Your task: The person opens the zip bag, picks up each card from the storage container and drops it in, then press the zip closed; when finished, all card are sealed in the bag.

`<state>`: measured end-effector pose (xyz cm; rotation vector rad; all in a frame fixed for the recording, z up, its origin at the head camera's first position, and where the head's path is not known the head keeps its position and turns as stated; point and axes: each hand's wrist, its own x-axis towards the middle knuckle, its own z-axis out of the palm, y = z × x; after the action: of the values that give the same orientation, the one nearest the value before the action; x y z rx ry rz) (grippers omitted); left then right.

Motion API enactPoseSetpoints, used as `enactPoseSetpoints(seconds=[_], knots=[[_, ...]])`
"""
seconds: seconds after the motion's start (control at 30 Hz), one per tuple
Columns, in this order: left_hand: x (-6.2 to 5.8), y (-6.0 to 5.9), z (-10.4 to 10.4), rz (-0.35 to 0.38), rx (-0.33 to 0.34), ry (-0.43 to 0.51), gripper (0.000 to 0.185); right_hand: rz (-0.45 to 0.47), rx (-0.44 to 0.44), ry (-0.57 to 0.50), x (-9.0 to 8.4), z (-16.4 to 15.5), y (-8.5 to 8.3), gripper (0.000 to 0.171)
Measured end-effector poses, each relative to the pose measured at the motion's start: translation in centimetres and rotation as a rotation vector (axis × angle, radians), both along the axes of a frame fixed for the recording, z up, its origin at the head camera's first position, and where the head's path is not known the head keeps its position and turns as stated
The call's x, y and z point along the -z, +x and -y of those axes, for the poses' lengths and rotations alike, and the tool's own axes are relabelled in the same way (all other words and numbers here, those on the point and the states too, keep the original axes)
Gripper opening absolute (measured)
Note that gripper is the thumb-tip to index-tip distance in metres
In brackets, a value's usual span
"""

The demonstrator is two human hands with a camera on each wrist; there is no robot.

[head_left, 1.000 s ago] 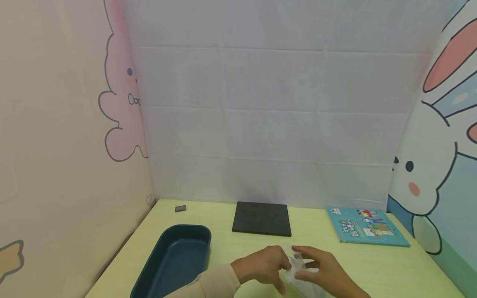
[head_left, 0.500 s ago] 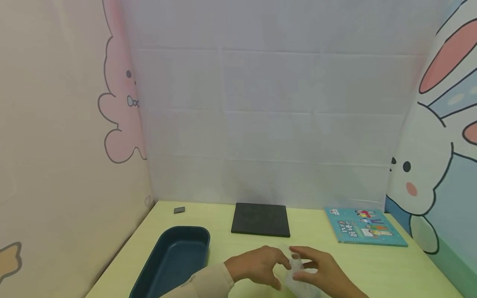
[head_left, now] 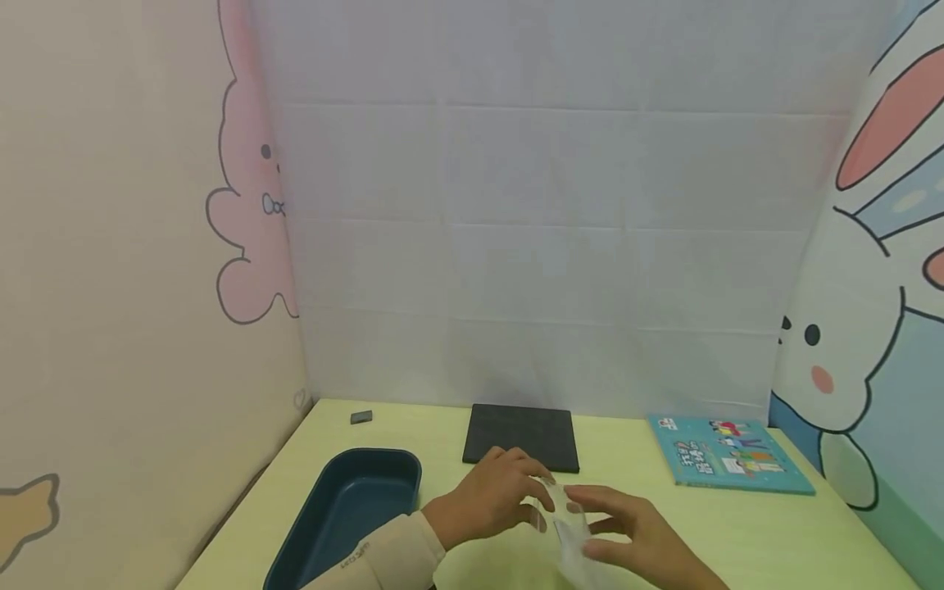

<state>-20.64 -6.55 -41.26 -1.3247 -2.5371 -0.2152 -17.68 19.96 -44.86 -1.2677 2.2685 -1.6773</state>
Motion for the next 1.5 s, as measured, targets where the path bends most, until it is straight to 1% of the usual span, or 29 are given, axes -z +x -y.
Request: enactPoseSetpoints(seconds=[0.07,0.1,0.13,0.2,0.3,0.37,0.43,0.53,0.63,0.7,0.73,0.8,1.0,1.13,1.2,1.27,1.33,1.4,1.43,1.5], knots=[[-0.3,-0.1,0.2,-0.030,-0.032,0.014,0.024,-0.075,0.010,0.000,-0.2,0.0,0.2,0.044],[-0.4,-0.2,0.4,-0.033,-0.053,0.022,0.024,-0.109,0.015,-0.001,-0.3,0.0,0.3,0.043],[-0.5,-0.2,0.5,-0.028,-0.074,0.033,0.022,-0.137,0.019,-0.007,-0.4,0.0,0.4,0.044],[-0.8,-0.2,0.7,-0.013,-0.119,0.053,0.020,-0.181,0.054,-0.015,-0.6,0.1,0.6,0.044],[-0.9,-0.2,0.8,0.037,-0.168,0.095,0.021,-0.262,0.161,-0.023,-0.7,0.4,0.6,0.043],[-0.9,-0.1,0.8,0.092,-0.172,0.133,0.024,-0.322,0.263,-0.033,-0.6,0.7,0.5,0.043],[-0.9,0.1,0.8,0.155,-0.159,0.186,0.026,-0.381,0.380,-0.044,-0.5,0.9,0.4,0.040],[-0.7,0.4,0.9,0.238,-0.156,0.302,0.024,-0.400,0.533,-0.083,-0.4,1.2,0.3,0.034],[-0.7,0.7,1.0,0.263,-0.172,0.444,0.020,-0.375,0.645,-0.111,-0.6,1.3,0.3,0.033],[-0.7,0.7,1.1,0.273,-0.182,0.522,0.025,-0.359,0.690,-0.112,-0.8,1.4,0.3,0.031],[-0.8,0.7,1.1,0.278,-0.187,0.550,0.026,-0.351,0.702,-0.109,-0.9,1.4,0.3,0.030],[-0.9,0.6,1.2,0.284,-0.211,0.575,0.026,-0.363,0.718,-0.098,-1.2,1.4,0.2,0.029],[-1.0,0.8,0.8,0.315,-0.285,0.612,0.010,-0.424,0.718,-0.083,-1.7,1.8,0.0,0.029],[-1.1,1.2,0.2,0.268,-0.303,0.615,0.007,-0.458,0.699,-0.076,-1.7,2.2,0.0,0.033],[-1.1,1.4,-0.1,0.251,-0.305,0.619,0.008,-0.481,0.693,-0.044,-1.7,2.4,0.1,0.036],[-1.2,1.6,-0.2,0.247,-0.304,0.616,0.008,-0.506,0.690,-0.009,-1.7,2.5,0.1,0.034],[-1.2,1.6,-0.2,0.250,-0.303,0.579,0.007,-0.537,0.695,0.024,-1.6,2.7,0.1,0.031],[-1.3,1.5,-0.2,0.244,-0.298,0.517,0.008,-0.569,0.702,0.027,-1.5,2.9,0.0,0.029],[-1.3,1.4,-0.3,0.219,-0.290,0.481,0.012,-0.581,0.704,0.020,-1.5,3.0,-0.1,0.029],[-1.3,1.3,-0.6,0.131,-0.265,0.410,0.018,-0.601,0.692,-0.010,-1.5,3.1,-0.2,0.031]])
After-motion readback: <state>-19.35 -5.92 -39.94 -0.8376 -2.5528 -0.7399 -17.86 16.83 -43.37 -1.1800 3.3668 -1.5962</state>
